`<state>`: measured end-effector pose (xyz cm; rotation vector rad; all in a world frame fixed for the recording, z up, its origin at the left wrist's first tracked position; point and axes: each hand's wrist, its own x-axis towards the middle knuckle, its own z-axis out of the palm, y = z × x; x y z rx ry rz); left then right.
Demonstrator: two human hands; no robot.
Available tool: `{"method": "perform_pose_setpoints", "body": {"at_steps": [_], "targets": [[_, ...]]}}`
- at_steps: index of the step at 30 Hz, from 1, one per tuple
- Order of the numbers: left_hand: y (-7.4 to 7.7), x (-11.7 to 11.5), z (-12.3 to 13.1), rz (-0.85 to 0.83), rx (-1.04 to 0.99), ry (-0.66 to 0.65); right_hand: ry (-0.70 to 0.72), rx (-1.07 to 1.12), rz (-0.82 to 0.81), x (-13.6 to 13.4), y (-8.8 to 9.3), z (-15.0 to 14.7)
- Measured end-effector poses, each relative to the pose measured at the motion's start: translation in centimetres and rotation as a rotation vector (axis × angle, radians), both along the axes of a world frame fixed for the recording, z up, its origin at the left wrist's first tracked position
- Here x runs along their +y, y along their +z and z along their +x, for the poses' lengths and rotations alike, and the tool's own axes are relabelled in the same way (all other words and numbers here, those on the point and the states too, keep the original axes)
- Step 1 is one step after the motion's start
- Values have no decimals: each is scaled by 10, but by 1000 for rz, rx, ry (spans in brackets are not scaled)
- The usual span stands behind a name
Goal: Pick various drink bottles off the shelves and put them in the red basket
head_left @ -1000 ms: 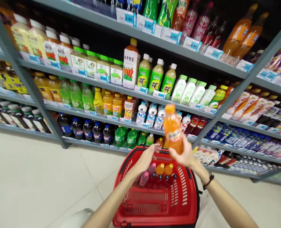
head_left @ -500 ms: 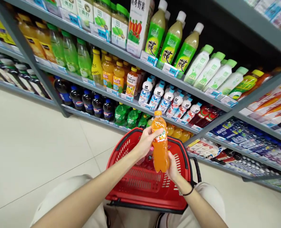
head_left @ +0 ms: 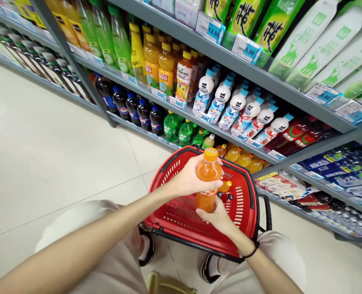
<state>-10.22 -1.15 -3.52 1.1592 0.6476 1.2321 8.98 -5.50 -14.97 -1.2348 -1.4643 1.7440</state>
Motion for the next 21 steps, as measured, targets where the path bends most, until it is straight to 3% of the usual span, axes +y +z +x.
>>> {"method": "perform_pose_setpoints", "body": {"at_steps": [3,8,12,21], "targets": [[-4,-2,1,4,63,-8,1,-124,129,-2,-2,2],[-16,5,0,-59,34,46,85,-291,213,2,4,7],[-22,8,0,-106,-30,67,114,-292,218,5,8,11],[-21,3,4,-86,53,44,158,-303,219,3,-3,11]]}}
